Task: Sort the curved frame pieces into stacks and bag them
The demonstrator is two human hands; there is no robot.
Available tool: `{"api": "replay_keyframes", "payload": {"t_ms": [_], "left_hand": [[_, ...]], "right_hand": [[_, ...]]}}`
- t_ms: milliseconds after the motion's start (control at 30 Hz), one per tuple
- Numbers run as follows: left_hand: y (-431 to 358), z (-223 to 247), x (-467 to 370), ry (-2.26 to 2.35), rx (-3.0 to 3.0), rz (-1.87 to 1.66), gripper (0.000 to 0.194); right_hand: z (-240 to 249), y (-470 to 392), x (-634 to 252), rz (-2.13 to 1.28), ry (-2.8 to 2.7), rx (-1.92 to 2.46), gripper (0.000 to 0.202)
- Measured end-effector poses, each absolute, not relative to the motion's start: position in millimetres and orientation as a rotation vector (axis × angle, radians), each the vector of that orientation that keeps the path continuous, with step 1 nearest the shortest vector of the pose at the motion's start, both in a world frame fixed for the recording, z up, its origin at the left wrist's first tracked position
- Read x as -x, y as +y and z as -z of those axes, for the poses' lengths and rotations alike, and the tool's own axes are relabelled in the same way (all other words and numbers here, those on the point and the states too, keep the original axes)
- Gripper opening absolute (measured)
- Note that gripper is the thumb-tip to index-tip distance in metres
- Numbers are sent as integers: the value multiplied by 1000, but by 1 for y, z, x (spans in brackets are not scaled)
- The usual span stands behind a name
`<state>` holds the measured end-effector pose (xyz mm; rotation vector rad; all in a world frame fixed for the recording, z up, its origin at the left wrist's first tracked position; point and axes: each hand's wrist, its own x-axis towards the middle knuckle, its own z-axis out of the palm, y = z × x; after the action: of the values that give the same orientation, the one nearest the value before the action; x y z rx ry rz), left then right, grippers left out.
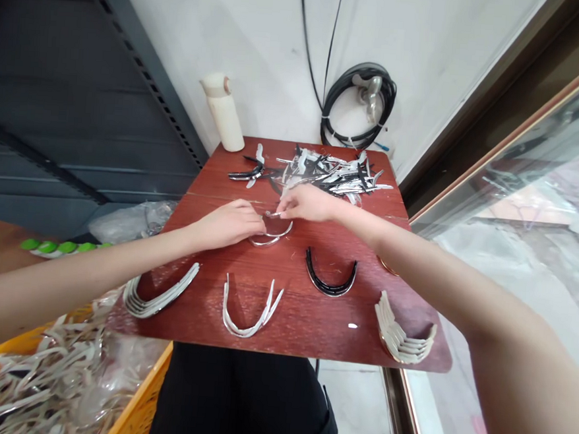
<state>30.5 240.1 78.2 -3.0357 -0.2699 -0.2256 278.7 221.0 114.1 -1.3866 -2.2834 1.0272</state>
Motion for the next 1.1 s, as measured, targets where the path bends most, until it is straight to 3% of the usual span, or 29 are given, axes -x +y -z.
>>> {"api": "replay_keyframes", "payload": {"t_ms": [233, 500, 967, 1100], "left_hand": [[240, -77, -26, -215, 3003, 185, 17], [240, -80, -34, -263, 2936, 119, 20], [249, -76, -32, -384, 3052, 196, 18], [252, -77, -32, -408, 3060, 181, 18]], "right_hand": [[-114, 214, -273, -834, -2325, 1200, 22], [-96, 209, -268, -563, -2488, 1156, 10], [-80, 210, -267, -524, -2651, 1161, 22], [-88, 208, -261, -325, -2783, 1169, 15]]}}
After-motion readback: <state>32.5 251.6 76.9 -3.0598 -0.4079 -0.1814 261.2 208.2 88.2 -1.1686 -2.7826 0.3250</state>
